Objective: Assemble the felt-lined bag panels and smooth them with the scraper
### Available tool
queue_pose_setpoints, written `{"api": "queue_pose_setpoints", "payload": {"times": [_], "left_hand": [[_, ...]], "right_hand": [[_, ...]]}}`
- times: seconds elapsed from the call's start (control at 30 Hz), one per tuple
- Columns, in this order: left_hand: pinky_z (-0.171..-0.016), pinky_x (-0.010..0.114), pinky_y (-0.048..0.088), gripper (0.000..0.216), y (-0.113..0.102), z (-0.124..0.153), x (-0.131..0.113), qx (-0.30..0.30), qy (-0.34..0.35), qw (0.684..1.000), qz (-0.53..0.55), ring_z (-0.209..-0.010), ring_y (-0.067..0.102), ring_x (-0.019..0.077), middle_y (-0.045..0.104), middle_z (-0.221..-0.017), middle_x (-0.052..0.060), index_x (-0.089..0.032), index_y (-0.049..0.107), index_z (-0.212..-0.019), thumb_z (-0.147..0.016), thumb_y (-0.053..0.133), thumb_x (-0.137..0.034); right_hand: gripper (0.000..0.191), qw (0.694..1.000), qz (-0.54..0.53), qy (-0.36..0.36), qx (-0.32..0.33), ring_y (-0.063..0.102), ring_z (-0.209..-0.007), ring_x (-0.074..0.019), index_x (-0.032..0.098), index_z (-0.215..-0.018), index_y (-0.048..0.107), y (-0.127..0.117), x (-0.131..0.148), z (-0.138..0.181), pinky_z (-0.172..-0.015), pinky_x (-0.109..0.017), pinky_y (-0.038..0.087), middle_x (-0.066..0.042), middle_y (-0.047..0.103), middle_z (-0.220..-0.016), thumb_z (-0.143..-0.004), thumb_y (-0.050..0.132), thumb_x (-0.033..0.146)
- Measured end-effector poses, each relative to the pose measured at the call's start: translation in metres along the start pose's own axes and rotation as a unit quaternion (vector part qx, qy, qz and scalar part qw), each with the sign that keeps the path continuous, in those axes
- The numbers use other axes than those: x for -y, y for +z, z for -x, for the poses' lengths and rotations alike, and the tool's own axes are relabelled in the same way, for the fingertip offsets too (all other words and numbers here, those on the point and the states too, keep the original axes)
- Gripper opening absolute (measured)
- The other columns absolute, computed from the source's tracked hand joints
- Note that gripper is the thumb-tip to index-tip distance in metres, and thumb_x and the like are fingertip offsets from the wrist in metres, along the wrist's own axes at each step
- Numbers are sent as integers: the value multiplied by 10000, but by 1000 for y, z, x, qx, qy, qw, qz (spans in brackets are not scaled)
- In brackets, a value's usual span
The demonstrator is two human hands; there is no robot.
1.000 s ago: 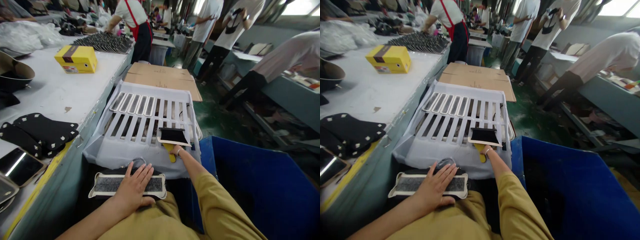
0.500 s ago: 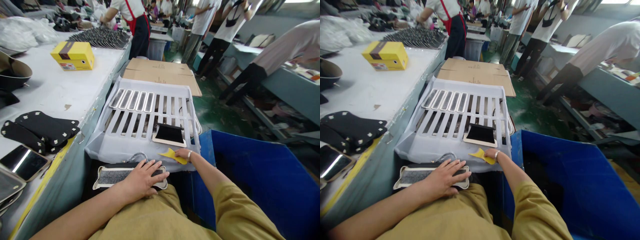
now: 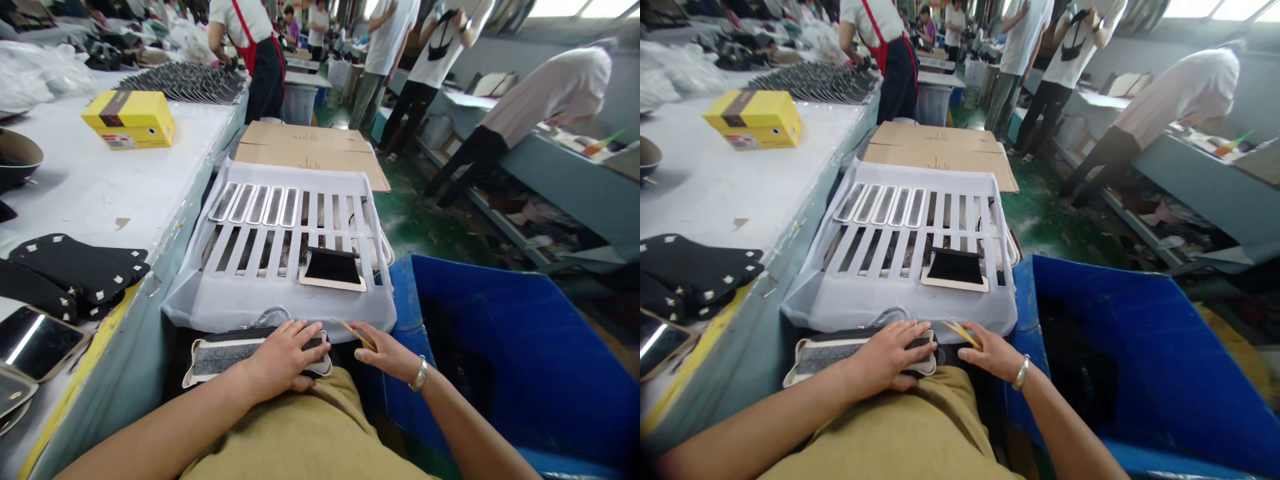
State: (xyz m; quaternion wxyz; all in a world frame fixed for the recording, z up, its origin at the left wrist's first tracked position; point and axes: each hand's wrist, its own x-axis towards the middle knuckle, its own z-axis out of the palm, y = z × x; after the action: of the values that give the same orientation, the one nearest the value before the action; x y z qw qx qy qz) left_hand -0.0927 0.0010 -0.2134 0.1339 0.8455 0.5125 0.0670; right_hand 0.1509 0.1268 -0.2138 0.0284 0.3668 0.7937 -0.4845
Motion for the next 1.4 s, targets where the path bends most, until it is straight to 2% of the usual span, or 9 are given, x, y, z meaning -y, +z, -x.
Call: {"api": "queue_pose_setpoints", "payload": {"times": [0.1,0.2,0.43,0.6,0.73,0.93,1.03,1.17,1.4], "left_hand": [[-972,492,316,740,-4,-3,-1,20,-11,1000,-6,-1203,381,355,318,-1400,129,-321,374,-1316,-668,672,-514],[-915,482,374,823,-14,-9,-4,50,-14,999,-10,-1153,436,347,358,-1361,139,-355,307,-1344,-639,703,-510],[-883,467,407,821,-21,-15,-5,83,-20,996,-15,-1136,454,352,366,-1349,158,-317,370,-1315,-604,731,-513],[-915,482,380,811,-14,-11,-2,69,-13,997,-8,-1163,427,361,341,-1379,161,-317,369,-1324,-622,716,-525],[-935,500,356,774,-13,-8,-1,66,-13,998,-7,-1182,410,368,327,-1394,165,-313,370,-1328,-655,689,-526],[-960,525,333,730,-13,-6,2,69,-18,997,13,-1209,392,369,307,-1415,154,-323,383,-1323,-681,677,-508],[-966,526,333,746,-10,-5,3,70,-22,997,23,-1215,388,376,304,-1420,151,-325,378,-1329,-673,693,-490],[-981,523,315,735,-8,-2,2,46,-28,998,22,-1229,373,370,303,-1427,132,-331,389,-1321,-671,693,-493],[-970,512,325,683,-11,1,-4,41,-31,999,-5,-1217,385,371,323,-1418,131,-311,411,-1307,-701,659,-504]], "right_hand": [[513,999,-40,8,-13,562,-755,-178,163,-1275,422,0,12,9,-705,-302,456,-54,606,-877,-883,332,481],[526,999,-33,-33,-13,563,-817,-194,162,-1257,436,-1,20,17,-727,-302,449,-65,607,-928,-872,341,508],[497,980,180,62,-54,528,-602,-157,189,-728,535,4,38,16,-557,-268,351,-33,589,-660,-922,190,488],[452,958,278,59,-48,607,-700,-210,180,-928,582,13,53,5,-597,-281,386,-72,647,-756,-859,346,559],[821,968,250,-2,-18,591,-919,-257,194,-1307,386,13,67,13,-777,-329,440,-111,600,-1064,-629,665,563],[386,989,142,19,-39,585,-907,-216,218,-1194,518,-7,70,38,-825,-351,450,-95,600,-1028,-853,461,389],[306,996,19,83,-30,623,-778,-189,161,-983,560,-11,66,39,-678,-311,504,-100,637,-885,-901,351,370],[252,969,-158,176,71,609,-528,-132,156,-966,472,-14,61,28,-464,-237,484,-53,630,-768,-867,433,385],[411,961,-129,178,166,481,-380,-78,171,-972,502,-38,55,11,-349,-176,411,59,489,-543,-827,446,551]]}}
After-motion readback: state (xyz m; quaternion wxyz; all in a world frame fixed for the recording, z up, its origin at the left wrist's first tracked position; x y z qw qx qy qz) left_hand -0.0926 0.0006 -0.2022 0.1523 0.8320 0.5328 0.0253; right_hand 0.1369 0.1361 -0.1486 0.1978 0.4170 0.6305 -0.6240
